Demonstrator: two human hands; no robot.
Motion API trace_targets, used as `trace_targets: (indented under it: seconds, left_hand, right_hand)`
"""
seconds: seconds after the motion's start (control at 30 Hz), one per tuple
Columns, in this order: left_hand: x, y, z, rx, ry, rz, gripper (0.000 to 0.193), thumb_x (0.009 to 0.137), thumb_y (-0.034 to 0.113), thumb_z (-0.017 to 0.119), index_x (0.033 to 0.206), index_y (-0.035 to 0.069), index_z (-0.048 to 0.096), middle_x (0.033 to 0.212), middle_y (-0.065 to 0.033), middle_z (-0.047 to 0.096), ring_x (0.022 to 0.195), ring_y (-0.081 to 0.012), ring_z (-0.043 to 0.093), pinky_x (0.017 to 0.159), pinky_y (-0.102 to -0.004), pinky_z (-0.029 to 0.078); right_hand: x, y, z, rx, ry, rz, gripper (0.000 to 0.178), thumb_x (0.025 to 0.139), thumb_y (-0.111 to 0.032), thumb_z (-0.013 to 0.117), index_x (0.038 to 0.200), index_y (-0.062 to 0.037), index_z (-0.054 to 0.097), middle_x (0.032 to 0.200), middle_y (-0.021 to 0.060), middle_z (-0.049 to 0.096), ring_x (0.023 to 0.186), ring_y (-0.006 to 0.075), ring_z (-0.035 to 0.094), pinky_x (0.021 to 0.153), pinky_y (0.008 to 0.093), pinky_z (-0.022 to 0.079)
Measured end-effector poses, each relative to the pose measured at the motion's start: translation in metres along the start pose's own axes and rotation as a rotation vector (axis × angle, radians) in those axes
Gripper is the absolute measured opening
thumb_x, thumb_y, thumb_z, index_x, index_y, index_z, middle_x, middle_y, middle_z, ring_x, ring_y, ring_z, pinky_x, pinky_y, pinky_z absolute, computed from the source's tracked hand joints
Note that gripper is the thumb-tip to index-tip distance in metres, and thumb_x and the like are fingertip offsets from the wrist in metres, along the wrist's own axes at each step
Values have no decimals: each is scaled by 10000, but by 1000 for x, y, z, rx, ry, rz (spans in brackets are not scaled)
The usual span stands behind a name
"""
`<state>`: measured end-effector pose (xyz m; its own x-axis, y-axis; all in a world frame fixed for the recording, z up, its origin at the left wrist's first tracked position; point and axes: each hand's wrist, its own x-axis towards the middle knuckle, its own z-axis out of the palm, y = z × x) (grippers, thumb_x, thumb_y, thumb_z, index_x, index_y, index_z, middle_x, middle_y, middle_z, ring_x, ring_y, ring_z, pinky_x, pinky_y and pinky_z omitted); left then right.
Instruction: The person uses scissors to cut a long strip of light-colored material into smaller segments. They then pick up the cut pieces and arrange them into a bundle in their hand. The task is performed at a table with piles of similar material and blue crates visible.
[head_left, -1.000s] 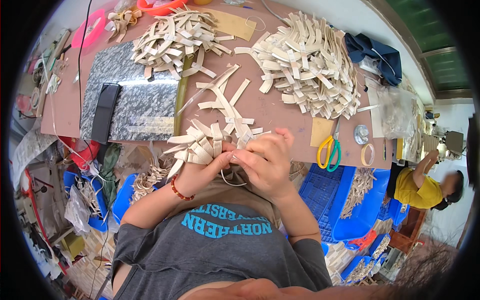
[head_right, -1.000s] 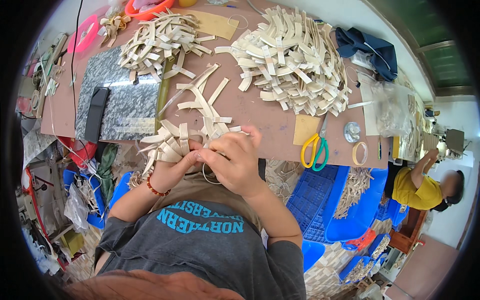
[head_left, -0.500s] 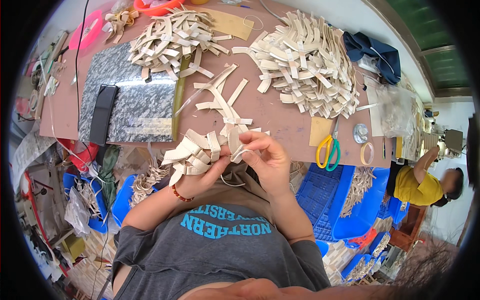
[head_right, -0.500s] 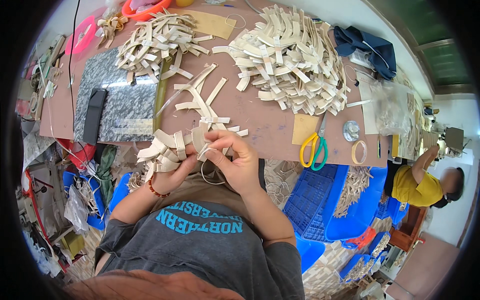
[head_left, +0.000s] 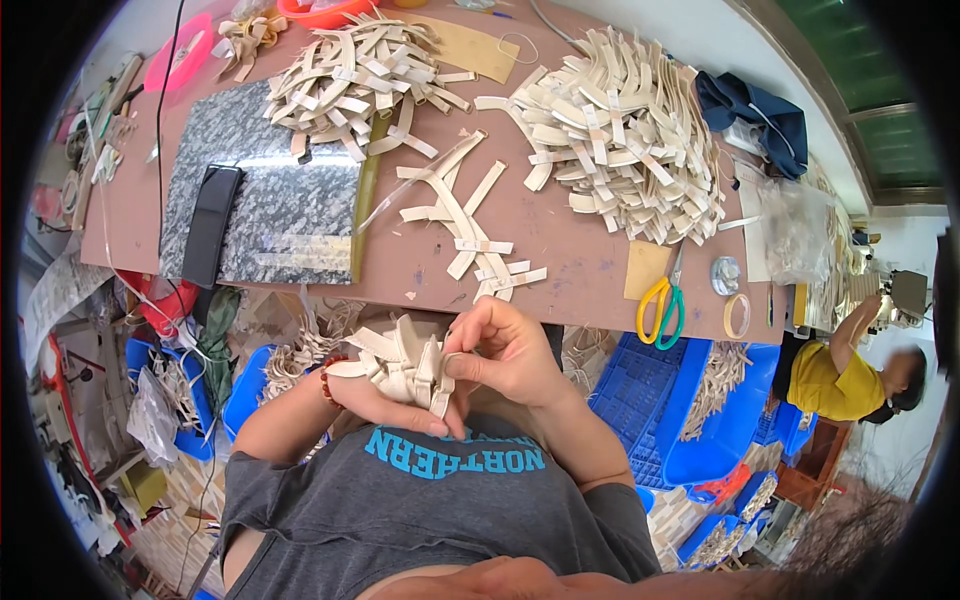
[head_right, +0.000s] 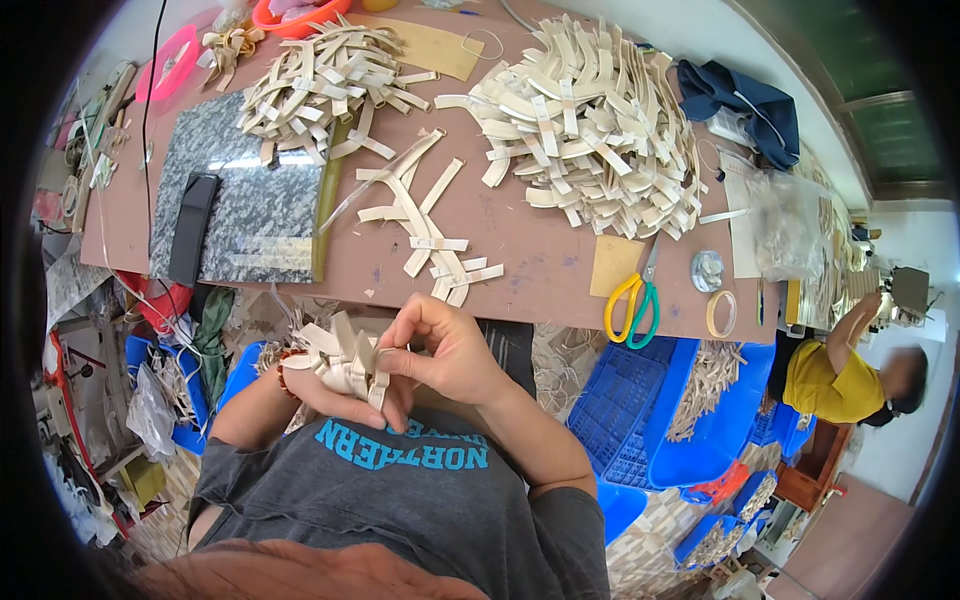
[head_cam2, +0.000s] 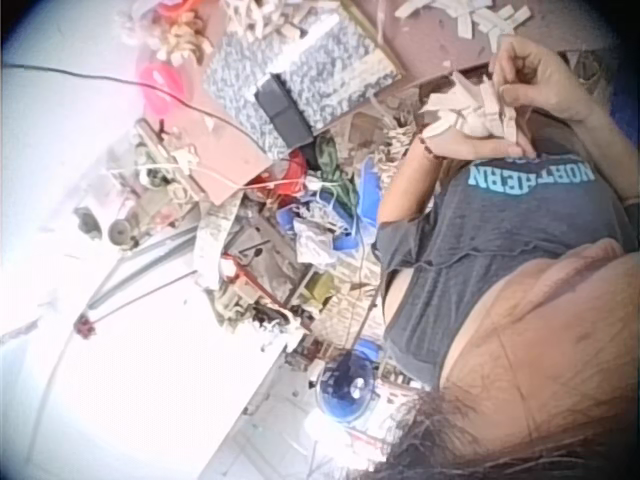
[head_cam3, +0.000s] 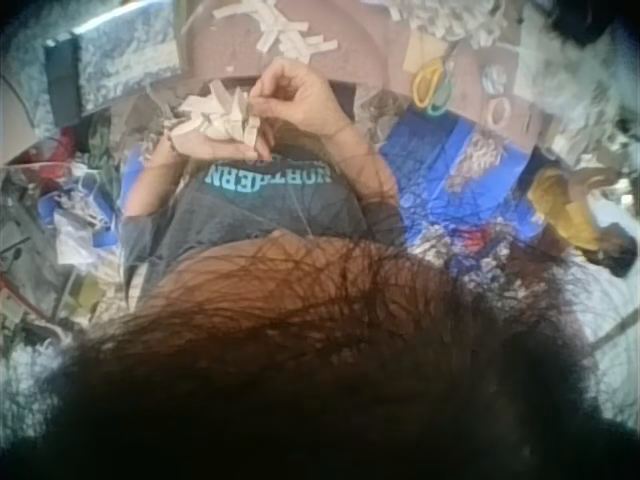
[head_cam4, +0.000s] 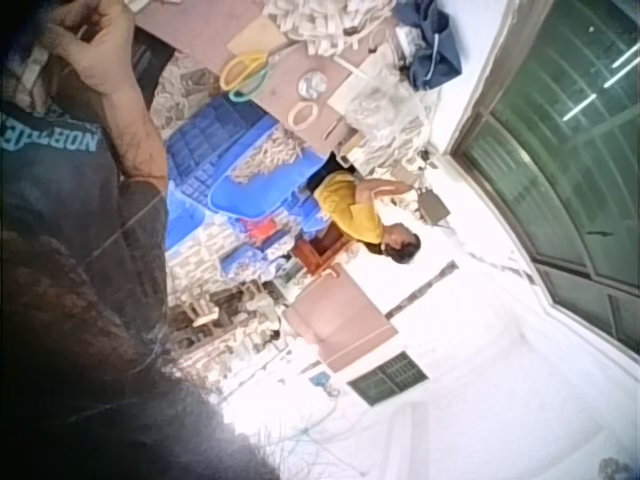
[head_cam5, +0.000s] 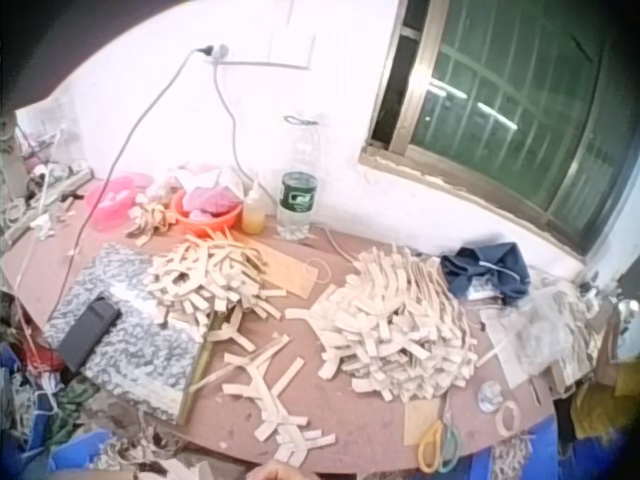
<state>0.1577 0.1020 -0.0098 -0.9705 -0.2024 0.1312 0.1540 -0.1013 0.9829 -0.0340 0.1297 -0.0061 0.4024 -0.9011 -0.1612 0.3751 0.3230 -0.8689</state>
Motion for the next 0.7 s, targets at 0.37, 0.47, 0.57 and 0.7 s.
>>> trace_targets:
  seconds: [0.37, 0.47, 0.57, 0.7]
  left_hand:
    - [68, 6, -131, 1284, 870, -188, 593, 757, 119, 586, 1314, 28, 401, 968, -59, 630, 872, -201, 573, 777, -336, 436]
    - [109, -27, -163, 1628, 763, -472, 510, 727, 243, 650, 1199, 98, 522, 1035, -67, 632, 965, -215, 572, 798, -375, 392]
    - [126, -32, -185, 1568, 680, -814, 472, 703, 350, 673, 1116, 145, 569, 1078, -71, 623, 1001, -197, 573, 794, -387, 357]
    - [135, -26, -194, 1381, 712, -933, 422, 731, 375, 660, 1064, 121, 605, 1087, -95, 620, 971, -255, 591, 772, -371, 426]
  right_hand:
    - [46, -1, -59, -1446, 548, -328, 228, 728, -176, 711, 855, -41, 578, 888, 80, 560, 834, 234, 554, 732, 355, 441]
    - [49, 11, -66, -1483, 526, -248, 247, 694, -221, 728, 829, -68, 587, 896, 75, 552, 853, 267, 520, 734, 392, 398]
    - [49, 12, -66, -1468, 509, -259, 234, 683, -225, 730, 823, -106, 586, 825, 38, 530, 841, 246, 509, 710, 387, 358]
    - [46, 10, -68, -1427, 538, -351, 212, 684, -210, 730, 803, -109, 586, 802, 25, 544, 801, 223, 530, 704, 369, 360]
